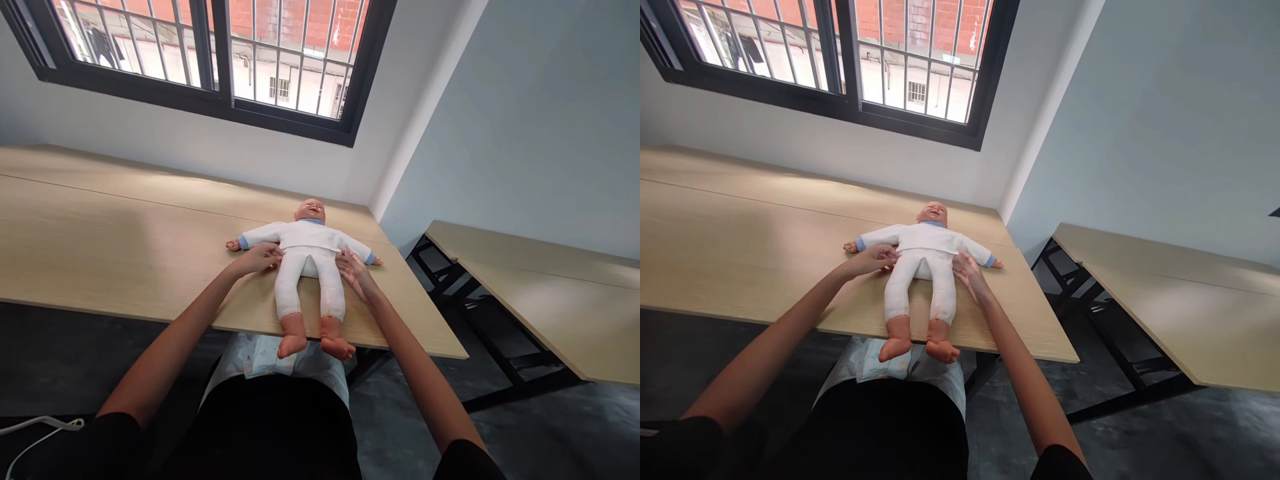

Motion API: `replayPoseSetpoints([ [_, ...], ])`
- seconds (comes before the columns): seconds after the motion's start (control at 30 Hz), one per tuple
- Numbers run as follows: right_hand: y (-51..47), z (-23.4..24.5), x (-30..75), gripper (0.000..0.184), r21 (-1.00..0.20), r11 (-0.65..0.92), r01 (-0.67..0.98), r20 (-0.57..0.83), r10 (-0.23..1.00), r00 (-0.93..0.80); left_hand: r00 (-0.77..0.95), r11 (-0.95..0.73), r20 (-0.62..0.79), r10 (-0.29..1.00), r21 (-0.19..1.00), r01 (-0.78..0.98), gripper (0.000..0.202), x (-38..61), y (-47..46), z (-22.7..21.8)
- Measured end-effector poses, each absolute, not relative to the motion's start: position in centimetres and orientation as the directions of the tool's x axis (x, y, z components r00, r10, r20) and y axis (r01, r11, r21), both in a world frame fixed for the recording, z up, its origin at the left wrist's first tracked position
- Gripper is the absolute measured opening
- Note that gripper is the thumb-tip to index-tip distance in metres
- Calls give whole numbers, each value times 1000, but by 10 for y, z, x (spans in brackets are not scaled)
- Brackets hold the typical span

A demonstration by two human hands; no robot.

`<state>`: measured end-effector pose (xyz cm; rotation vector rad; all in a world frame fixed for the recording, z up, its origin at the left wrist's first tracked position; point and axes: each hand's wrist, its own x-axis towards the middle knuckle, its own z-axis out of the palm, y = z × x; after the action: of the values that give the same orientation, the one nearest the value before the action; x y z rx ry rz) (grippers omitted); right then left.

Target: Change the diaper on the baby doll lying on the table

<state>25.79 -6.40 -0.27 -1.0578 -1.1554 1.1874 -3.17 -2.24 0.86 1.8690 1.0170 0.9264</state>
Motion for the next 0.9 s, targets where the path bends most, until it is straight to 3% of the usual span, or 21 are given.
replayPoseSetpoints([
  [0.13, -93, 0, 259, 47, -959, 223, 176, 260, 938, 228, 142, -337, 307, 941, 889, 312, 25, -40, -84, 22],
  [0.17, -106, 0, 260, 44, -937, 277, 214, 327, 912, 248, 182, -294, 250, 951, 914, 279, 28, -45, -105, 27],
  [0.2, -123, 2, 260, 42, -918, 315, 240, 373, 892, 256, 326, -225, 141, 935, 946, 234, 31, -52, -126, 31],
  [0.23, -140, 4, 261, 39, -904, 338, 263, 404, 876, 264, 523, -123, -10, 852, 968, 219, 34, -59, -145, 35],
  [0.3, -178, 10, 264, 33, -880, 373, 293, 450, 851, 269, 779, 97, -329, 534, 939, 330, 39, -75, -174, 36],
  [0.37, -212, 18, 268, 26, -864, 378, 331, 475, 830, 293, 787, 193, -503, 357, 864, 465, 45, -90, -188, 24],
  [0.53, -262, 30, 281, 19, -840, 416, 350, 537, 731, 421, 462, 392, -618, 636, 774, 497, 77, -97, -183, -44],
  [0.63, -271, 32, 283, 20, -840, 457, 292, 541, 671, 506, 384, 418, -576, 722, 804, 422, 72, -77, -178, -77],
  [0.8, -275, 37, 274, 18, -838, 490, 239, 532, 639, 556, 448, 373, -563, 695, 814, 444, 59, -37, -179, -94],
  [0.9, -277, 34, 269, 16, -843, 475, 253, 533, 669, 517, 560, 209, -455, 693, 869, 448, 45, -30, -196, -77],
])
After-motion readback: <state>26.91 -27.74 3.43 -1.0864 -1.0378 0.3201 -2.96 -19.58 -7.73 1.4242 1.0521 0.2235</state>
